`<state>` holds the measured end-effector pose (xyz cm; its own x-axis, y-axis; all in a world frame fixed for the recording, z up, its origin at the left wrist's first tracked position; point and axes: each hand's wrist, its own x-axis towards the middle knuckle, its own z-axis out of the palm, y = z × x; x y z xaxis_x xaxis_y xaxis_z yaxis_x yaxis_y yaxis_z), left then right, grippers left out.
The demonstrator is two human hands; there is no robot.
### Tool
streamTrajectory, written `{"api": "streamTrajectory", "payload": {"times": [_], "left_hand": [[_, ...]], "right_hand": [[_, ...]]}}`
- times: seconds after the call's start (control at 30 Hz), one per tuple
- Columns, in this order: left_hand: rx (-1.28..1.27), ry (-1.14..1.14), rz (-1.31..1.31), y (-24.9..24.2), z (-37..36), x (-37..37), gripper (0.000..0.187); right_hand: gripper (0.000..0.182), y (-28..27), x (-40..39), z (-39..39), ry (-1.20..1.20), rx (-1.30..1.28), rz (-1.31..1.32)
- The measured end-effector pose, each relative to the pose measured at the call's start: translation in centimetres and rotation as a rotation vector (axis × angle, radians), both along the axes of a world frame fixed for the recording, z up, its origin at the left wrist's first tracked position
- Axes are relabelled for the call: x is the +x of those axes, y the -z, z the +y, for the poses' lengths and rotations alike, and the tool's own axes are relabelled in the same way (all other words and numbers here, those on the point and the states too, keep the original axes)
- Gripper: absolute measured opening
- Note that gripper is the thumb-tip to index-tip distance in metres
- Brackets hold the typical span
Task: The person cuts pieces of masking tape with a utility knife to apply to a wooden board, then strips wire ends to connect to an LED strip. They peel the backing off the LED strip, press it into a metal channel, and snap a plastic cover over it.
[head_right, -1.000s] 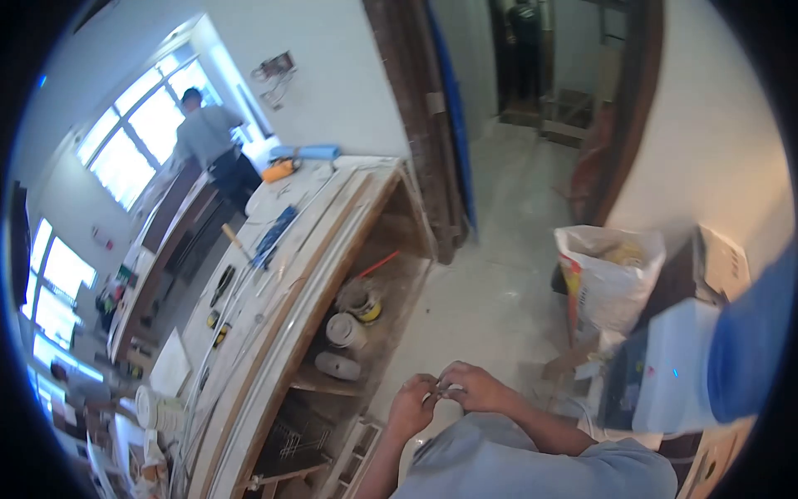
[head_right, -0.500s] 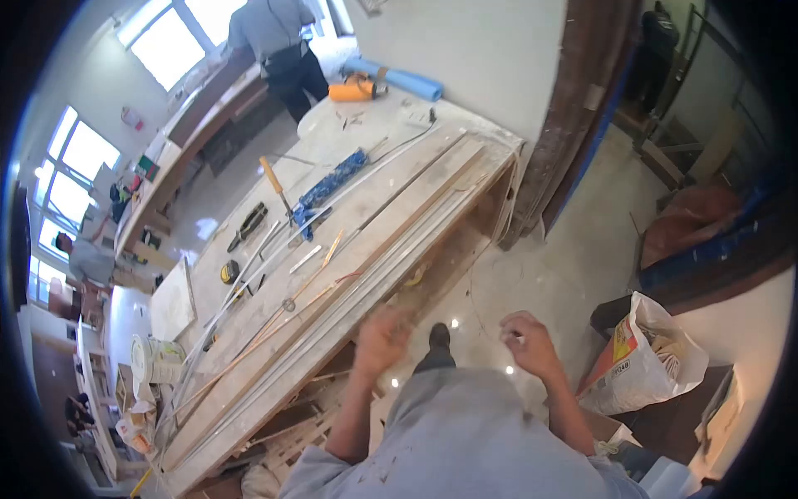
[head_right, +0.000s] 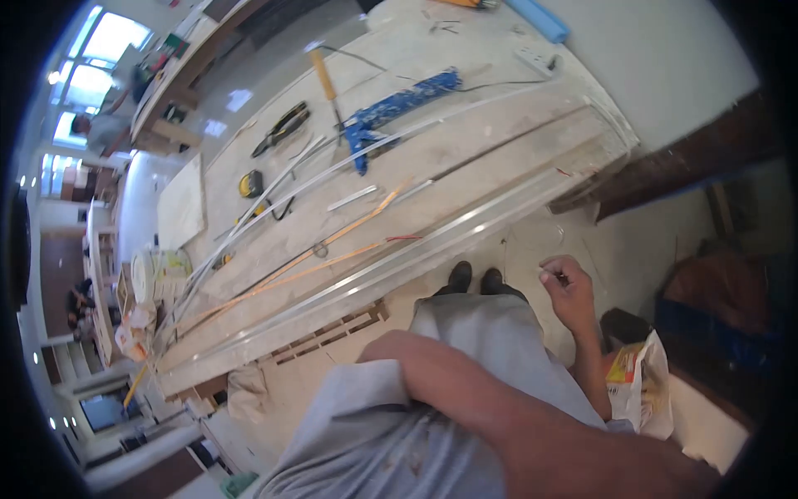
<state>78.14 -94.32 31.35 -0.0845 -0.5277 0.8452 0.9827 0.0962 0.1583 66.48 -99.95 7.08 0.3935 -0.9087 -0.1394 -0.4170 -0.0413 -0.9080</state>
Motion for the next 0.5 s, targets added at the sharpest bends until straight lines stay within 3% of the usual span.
{"api": "streamTrajectory", "payload": {"times": [0.17,0.23,0.37,0.47,0.5], "left_hand": [[-0.194,-0.048,-0.09,-1.0,-3.1,-4.7,0.023],[-0.22,-0.069,-0.164,-0.2,-3.9,-4.9,0.023],[-0.303,-0.163,-0.341,0.7,-3.8,-2.9,0.025],[-0.361,-0.368,-0.644,1.5,-3.4,3.0,0.026],[-0.169,-0.493,-0.893,2.3,-2.6,4.9,0.034]], "right_hand": [[0.006,1.5,0.5,-3.1,-0.053,0.078,-0.096],[0.007,2.3,0.2,-3.5,-0.174,0.078,-0.027],[0.007,1.4,0.2,-2.4,-0.185,0.113,-0.045],[0.006,1.4,-0.4,-1.1,-0.12,0.038,0.004],[0.006,1.8,-0.6,-0.3,-0.038,0.059,0.019]]}}
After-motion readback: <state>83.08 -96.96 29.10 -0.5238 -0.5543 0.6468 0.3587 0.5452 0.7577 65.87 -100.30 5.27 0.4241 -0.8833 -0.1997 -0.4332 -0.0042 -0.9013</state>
